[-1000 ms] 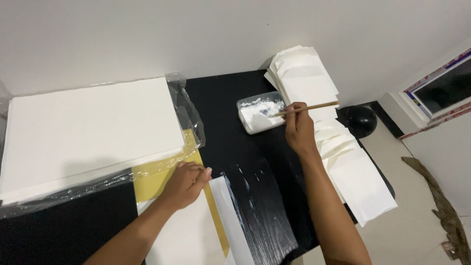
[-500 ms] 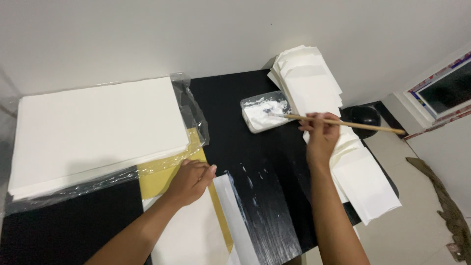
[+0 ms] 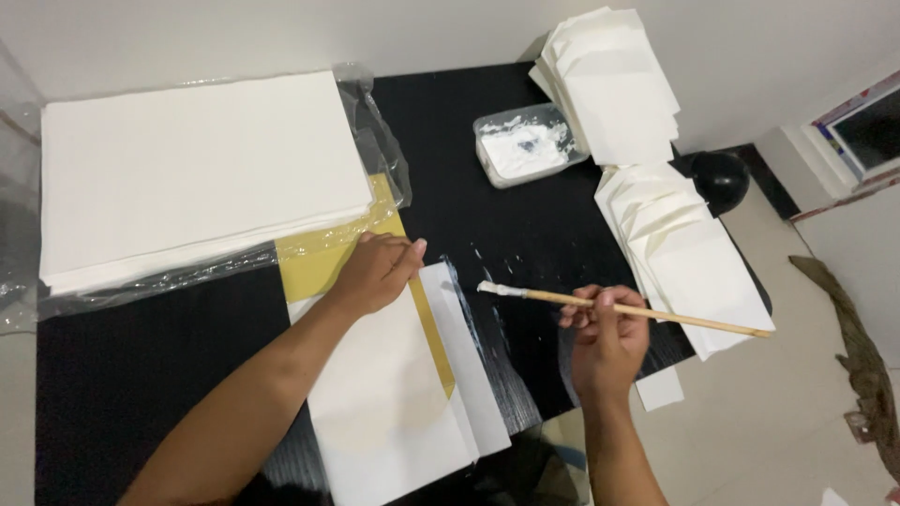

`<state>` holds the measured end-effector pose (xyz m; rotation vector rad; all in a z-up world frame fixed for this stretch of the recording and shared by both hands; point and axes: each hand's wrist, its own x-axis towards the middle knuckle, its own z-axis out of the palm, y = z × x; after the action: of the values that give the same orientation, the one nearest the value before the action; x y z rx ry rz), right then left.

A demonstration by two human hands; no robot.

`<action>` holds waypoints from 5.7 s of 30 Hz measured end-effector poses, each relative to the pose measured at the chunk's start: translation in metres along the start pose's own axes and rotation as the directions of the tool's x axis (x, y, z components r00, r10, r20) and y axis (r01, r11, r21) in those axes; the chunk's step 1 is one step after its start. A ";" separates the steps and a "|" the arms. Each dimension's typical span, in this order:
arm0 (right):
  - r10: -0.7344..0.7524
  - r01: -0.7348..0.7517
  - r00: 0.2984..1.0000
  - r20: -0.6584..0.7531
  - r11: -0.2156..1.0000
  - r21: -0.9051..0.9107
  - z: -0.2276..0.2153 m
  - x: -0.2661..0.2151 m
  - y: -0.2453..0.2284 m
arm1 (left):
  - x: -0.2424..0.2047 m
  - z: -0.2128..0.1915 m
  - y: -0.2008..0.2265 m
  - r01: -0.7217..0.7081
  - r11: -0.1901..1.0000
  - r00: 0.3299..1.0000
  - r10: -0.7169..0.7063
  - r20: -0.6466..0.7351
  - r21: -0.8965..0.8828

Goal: The person folds paper and applies adhesive using a brush to construct paper bags.

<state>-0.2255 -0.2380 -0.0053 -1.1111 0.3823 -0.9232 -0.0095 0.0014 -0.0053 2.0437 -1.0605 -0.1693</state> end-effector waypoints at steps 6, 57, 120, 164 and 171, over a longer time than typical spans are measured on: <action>0.064 -0.062 0.996 -0.061 0.998 0.031 0.005 0.002 0.010 | 0.000 0.000 0.000 0.006 1.000 1.000 -0.006 0.003 0.012; -0.114 0.473 0.771 0.627 0.762 -0.443 0.005 -0.065 -0.001 | 0.003 0.013 -0.006 0.143 0.987 0.989 -0.141 0.032 -0.075; -0.219 0.540 0.749 0.625 0.748 -0.386 0.013 -0.075 -0.047 | 0.002 0.009 -0.001 0.178 0.978 0.983 -0.172 0.057 -0.113; 0.252 0.275 0.684 0.684 0.780 -0.562 0.000 -0.079 -0.086 | 0.004 0.005 -0.008 0.143 0.982 0.989 -0.140 0.039 -0.124; 0.339 0.103 0.676 0.654 0.835 -0.540 -0.018 -0.085 -0.094 | 0.002 0.006 -0.010 0.101 0.990 0.994 -0.097 0.047 -0.103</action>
<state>-0.3289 -0.1940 0.0561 -1.8576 0.0278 -0.1571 -0.0046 -0.0008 -0.0159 2.0059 -0.9557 -0.3140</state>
